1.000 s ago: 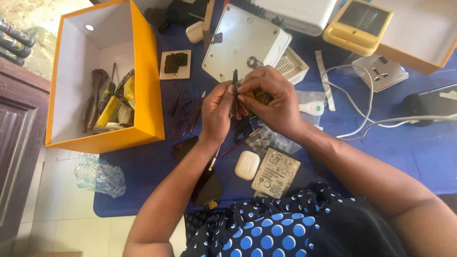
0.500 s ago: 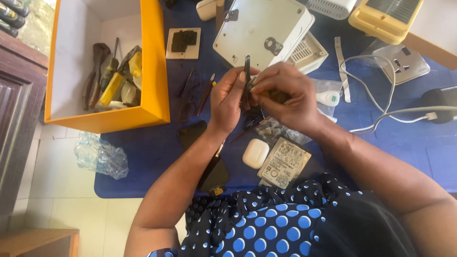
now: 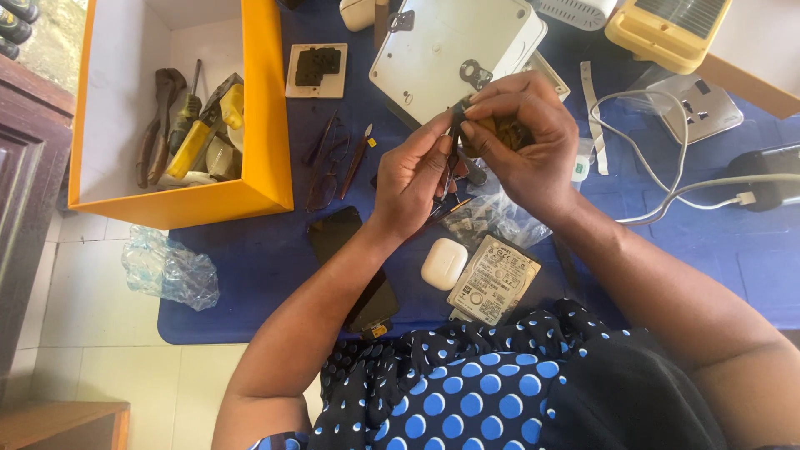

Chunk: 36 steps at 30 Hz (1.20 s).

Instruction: Repairing electronic components and parts on a workbench.

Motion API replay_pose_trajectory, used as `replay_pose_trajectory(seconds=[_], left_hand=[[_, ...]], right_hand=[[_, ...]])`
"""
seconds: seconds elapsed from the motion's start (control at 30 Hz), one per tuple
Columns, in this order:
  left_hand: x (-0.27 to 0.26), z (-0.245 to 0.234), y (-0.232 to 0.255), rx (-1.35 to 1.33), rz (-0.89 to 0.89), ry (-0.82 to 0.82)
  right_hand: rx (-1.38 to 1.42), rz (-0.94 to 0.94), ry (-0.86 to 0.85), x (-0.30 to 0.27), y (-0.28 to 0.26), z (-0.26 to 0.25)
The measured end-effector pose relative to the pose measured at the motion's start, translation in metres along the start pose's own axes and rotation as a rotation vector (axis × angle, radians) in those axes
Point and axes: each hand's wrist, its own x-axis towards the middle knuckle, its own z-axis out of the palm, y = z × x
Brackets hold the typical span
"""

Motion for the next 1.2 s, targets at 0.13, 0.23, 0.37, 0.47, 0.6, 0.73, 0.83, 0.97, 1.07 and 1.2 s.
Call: replay_pose_trajectory(seconds=[0.13, 0.23, 0.37, 0.47, 0.6, 0.73, 0.83, 0.97, 1.07, 1.2], left_hand=[[-0.002, -0.001, -0.002, 0.021, -0.001, 0.007], [-0.002, -0.002, -0.007, 0.026, 0.009, 0.008], [-0.002, -0.002, -0.005, 0.038, 0.026, 0.013], [-0.002, -0.003, -0.003, 0.059, 0.045, 0.015], [-0.002, -0.002, -0.003, 0.087, 0.072, 0.018], [-0.001, -0.003, 0.002, 0.113, 0.055, 0.027], [0.000, -0.002, 0.005, 0.094, 0.023, 0.037], [0.000, -0.002, 0.007, 0.077, 0.080, 0.079], [0.000, -0.003, 0.007, 0.071, 0.091, 0.115], [0.000, -0.002, 0.005, 0.084, 0.108, 0.156]], right_hand=[[0.083, 0.080, 0.020, -0.001, 0.003, 0.001], [0.152, 0.118, 0.014, -0.001, 0.003, 0.002], [0.455, 0.270, 0.038, 0.001, 0.004, 0.002], [0.532, 0.324, 0.047, 0.001, 0.006, 0.002], [0.495, 0.315, 0.046, 0.000, 0.011, 0.002], [0.454, 0.307, 0.031, 0.001, 0.011, 0.000], [0.412, 0.319, 0.020, 0.001, 0.010, 0.000], [0.493, 0.333, 0.035, 0.000, 0.009, 0.000], [0.478, 0.314, 0.044, -0.002, 0.011, -0.001], [0.483, 0.316, 0.056, -0.001, 0.007, -0.001]])
